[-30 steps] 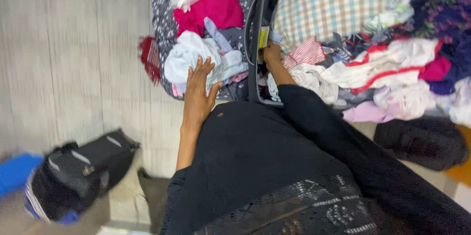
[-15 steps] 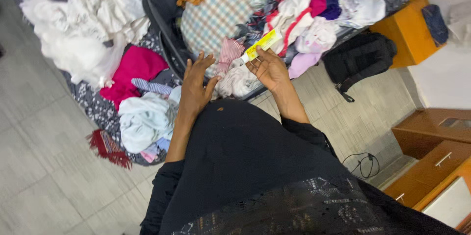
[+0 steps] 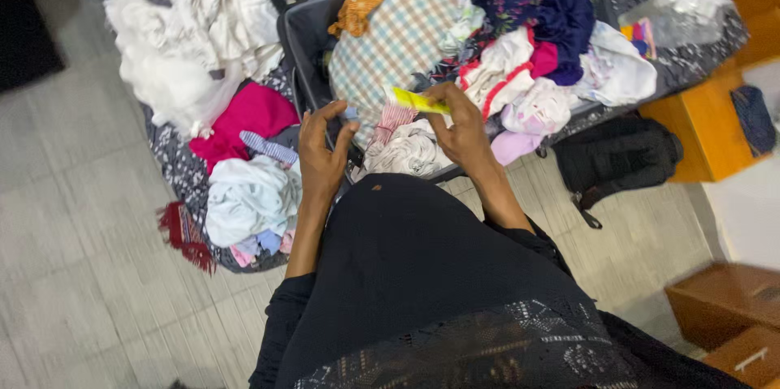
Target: The person picks up and handles various items including a yellow tube, a jar, a comb, and pieces of clothing, then places them into or rearranges them within an open suitcase.
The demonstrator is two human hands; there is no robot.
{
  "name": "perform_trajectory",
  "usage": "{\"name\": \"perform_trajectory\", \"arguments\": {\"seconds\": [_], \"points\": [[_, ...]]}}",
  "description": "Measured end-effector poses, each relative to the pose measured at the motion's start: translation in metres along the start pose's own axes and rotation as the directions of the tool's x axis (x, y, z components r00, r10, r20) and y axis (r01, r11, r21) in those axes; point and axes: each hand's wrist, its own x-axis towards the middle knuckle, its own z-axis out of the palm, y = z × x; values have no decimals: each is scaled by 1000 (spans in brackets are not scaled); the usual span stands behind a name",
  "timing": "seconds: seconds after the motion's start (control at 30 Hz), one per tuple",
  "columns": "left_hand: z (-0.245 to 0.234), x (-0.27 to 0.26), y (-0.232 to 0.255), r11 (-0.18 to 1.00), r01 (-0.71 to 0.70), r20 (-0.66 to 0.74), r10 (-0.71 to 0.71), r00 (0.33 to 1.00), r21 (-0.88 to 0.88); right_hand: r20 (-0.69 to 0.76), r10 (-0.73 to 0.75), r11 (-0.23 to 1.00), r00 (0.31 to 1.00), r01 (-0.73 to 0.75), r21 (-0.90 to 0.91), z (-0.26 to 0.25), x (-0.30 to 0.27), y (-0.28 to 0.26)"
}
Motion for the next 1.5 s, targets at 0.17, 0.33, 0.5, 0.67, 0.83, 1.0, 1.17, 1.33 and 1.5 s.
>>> {"name": "perform_trajectory", "arguments": {"seconds": [0.17, 0.33, 0.5, 0.67, 0.83, 1.0, 1.17, 1.33, 1.5], "points": [[-2, -4, 17, 992, 105, -63, -109, 992, -69, 19, -305, 937, 952, 304, -173, -20, 17, 4], [15, -1, 36, 998, 68, -51, -68, 996, 12, 149, -276, 949, 950, 294, -114, -28, 27, 10], [42, 1, 37, 980, 179, -24, -178, 984, 81, 207, -280, 951, 938, 300, -76, -34, 28, 18], [58, -11, 10, 949, 269, -15, -275, 961, -166, 190, -212, 975, 959, 193, 113, -42, 26, 32], [57, -8, -8, 836, 354, 61, -363, 930, -419, 185, 96, 899, 978, -165, 406, -43, 22, 56], [46, 5, -5, 732, 396, 216, -332, 918, -555, 104, 270, 691, 957, -268, 672, -43, -5, 55], [41, 9, 1, 593, 502, 371, -338, 865, -629, -75, 348, 686, 935, -199, 700, -37, -40, 26], [76, 13, 5, 546, 582, 538, -261, 802, -603, -311, 434, 829, 845, -240, 506, -50, -92, -2], [134, -3, 39, 545, 641, 725, -84, 684, -541, -533, 454, 863, 714, -203, 463, -77, -155, -27]]}}
